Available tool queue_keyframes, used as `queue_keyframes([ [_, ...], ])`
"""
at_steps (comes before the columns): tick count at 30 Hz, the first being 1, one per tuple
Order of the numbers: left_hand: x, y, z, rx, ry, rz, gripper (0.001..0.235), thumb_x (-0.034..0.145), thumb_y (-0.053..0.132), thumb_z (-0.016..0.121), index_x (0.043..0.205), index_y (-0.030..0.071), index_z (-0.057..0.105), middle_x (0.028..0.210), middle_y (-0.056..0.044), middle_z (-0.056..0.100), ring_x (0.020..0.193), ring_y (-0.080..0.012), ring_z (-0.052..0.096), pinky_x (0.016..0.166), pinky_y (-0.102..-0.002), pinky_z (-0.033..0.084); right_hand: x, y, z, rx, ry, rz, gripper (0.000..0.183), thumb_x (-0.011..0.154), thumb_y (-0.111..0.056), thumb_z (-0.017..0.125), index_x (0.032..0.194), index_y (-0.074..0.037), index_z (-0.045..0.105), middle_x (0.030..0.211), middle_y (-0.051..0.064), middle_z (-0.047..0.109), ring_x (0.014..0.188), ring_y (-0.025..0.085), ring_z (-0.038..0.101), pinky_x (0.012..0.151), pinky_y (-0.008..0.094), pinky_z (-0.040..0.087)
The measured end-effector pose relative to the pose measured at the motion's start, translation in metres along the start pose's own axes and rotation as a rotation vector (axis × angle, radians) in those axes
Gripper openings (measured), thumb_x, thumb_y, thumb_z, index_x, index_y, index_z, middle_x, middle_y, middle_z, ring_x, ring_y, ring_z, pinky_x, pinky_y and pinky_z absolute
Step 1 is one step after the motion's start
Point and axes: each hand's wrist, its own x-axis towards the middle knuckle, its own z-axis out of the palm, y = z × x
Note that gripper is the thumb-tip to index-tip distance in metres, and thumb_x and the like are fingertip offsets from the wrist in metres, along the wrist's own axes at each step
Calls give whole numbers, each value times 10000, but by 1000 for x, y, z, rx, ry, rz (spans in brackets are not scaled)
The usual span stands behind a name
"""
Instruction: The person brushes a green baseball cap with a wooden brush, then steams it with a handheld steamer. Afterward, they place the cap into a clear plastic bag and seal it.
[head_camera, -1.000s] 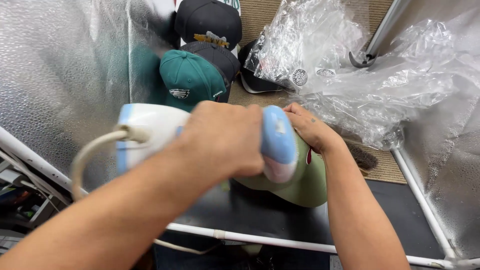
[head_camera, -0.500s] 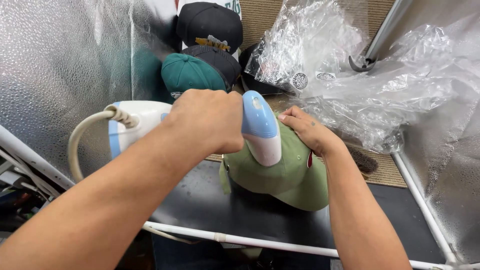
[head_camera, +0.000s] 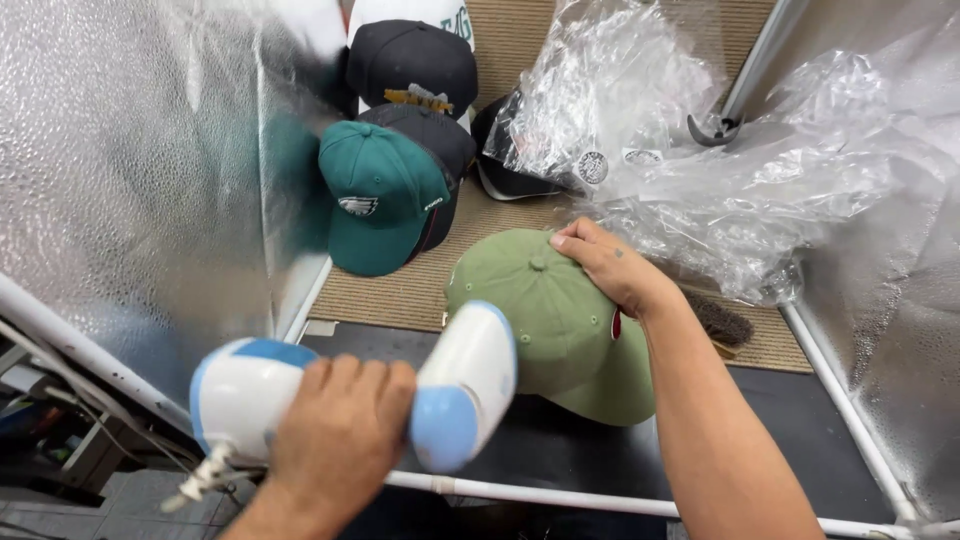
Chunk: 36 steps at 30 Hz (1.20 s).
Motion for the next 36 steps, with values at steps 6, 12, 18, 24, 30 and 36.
queue_keyframes([
  [6,46,58,-39,-27,50,22,167,877,196,560,1026,120,573,758,-82,580,678,-289,522,722,-442,417,3,5,-2,-29,-8,-51,263,998,-404,537,1036,-145,524,1007,39,564,904,138,506,771,319,425],
  [12,65,37,-32,-198,-248,-63,140,803,206,557,941,187,545,747,-70,675,661,-343,624,626,-500,412,3,6,-4,-63,-10,-73,284,987,-416,534,1021,-134,545,1002,40,583,913,140,499,805,318,404],
  [18,112,-39,-53,-139,-832,-361,370,764,306,617,1101,186,519,923,-128,751,838,-472,714,737,-582,544,-10,-11,-3,-48,-19,12,296,992,-408,514,1042,-117,541,1063,77,615,960,178,545,811,341,439],
  [24,196,-73,-44,-220,-1083,-506,458,781,243,468,1217,213,604,1232,-85,712,1112,-389,694,912,-518,568,-8,-7,-3,-61,-4,-69,365,1042,-454,399,875,-131,426,959,-8,433,947,132,443,927,310,357],
  [30,245,-79,13,-306,-996,-424,681,529,240,687,1198,120,723,909,-130,778,906,-360,764,819,-502,578,3,40,2,64,428,-200,600,991,-639,444,1219,-162,728,1131,161,738,1173,285,673,1018,423,531],
  [36,278,-80,-3,-232,-1274,-382,232,742,151,542,928,116,677,903,-51,698,820,-263,625,655,-404,434,-47,56,20,-229,331,-165,1066,664,-616,724,1565,-164,374,1600,67,460,1441,240,469,1156,430,346],
])
